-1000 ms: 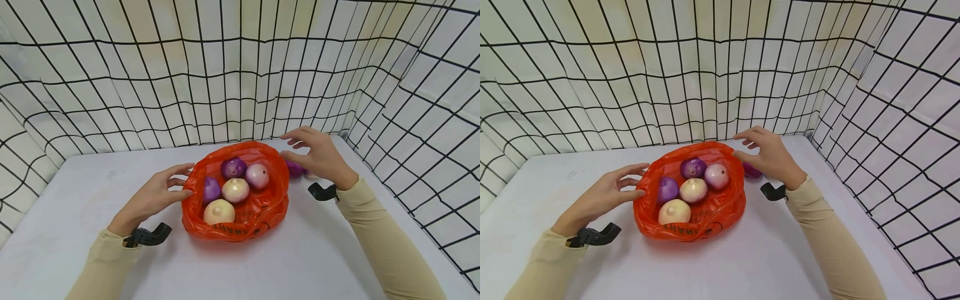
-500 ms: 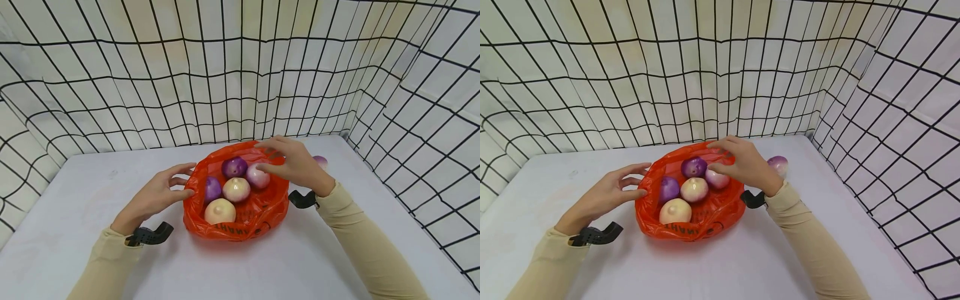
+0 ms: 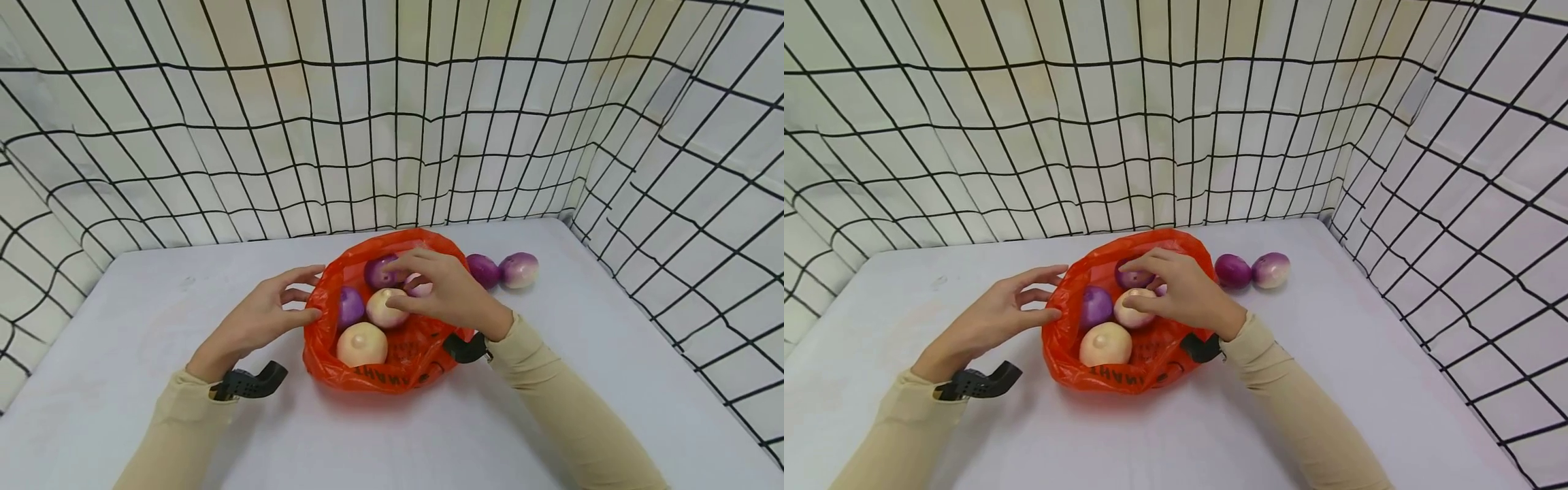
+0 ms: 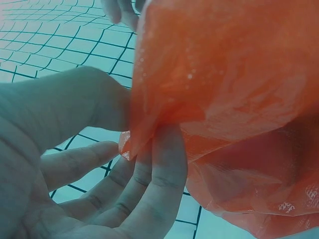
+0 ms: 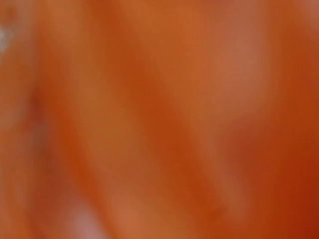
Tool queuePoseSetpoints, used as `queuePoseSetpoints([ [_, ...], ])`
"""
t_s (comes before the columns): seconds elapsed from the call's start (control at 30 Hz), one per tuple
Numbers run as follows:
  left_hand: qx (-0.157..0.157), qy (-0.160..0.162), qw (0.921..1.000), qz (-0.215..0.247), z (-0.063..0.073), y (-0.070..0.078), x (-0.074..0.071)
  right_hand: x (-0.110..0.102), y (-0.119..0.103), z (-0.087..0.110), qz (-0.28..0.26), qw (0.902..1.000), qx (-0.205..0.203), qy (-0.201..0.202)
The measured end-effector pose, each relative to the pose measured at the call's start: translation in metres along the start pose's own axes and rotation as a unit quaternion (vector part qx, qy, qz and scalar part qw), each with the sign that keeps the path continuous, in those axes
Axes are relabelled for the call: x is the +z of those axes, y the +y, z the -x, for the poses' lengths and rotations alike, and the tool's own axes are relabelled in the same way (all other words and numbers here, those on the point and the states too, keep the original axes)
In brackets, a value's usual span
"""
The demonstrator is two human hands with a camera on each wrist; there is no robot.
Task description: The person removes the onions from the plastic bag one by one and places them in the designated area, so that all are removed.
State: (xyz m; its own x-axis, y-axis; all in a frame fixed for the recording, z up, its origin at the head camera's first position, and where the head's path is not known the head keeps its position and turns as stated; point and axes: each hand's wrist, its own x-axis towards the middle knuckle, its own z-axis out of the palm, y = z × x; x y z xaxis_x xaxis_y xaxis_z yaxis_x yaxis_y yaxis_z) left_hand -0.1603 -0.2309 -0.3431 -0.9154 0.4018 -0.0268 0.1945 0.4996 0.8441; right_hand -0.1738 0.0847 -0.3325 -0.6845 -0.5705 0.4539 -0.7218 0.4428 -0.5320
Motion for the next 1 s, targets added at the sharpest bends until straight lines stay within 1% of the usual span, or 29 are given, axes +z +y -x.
queuePoseSetpoints([
  [0.1,-0.001,-0.001,1.0,-0.001,0.0,0.0,0.0,0.006,0.001,0.003,0.002,1.0,0.001,-0.007],
  [0.2,-0.002,0.0,1.0,-0.002,0.0,0.0,0.001,0.01,0.0,0.005,0.017,0.9995,0.004,-0.025],
  [0.33,-0.001,-0.001,1.0,-0.002,0.0,-0.001,0.001,0.013,-0.008,0.006,0.045,0.9978,-0.007,-0.049],
  [0.4,0.0,-0.002,1.0,-0.001,0.0,0.0,0.001,0.015,-0.012,0.007,0.046,0.9971,-0.014,-0.058],
  [0.5,0.0,-0.003,1.0,-0.001,-0.001,0.0,0.001,0.018,-0.019,0.007,0.032,0.9966,-0.019,-0.073],
  [0.67,0.001,-0.001,1.0,-0.002,-0.001,0.0,0.001,0.026,-0.024,0.007,0.008,0.9948,-0.006,-0.101],
  [0.9,-0.002,-0.001,1.0,-0.008,-0.002,0.001,0.002,0.034,-0.021,0.009,-0.026,0.9922,0.019,-0.12],
  [1.0,-0.001,-0.001,1.0,-0.006,-0.001,0.001,0.002,0.038,-0.019,0.01,-0.038,0.9916,0.023,-0.121],
])
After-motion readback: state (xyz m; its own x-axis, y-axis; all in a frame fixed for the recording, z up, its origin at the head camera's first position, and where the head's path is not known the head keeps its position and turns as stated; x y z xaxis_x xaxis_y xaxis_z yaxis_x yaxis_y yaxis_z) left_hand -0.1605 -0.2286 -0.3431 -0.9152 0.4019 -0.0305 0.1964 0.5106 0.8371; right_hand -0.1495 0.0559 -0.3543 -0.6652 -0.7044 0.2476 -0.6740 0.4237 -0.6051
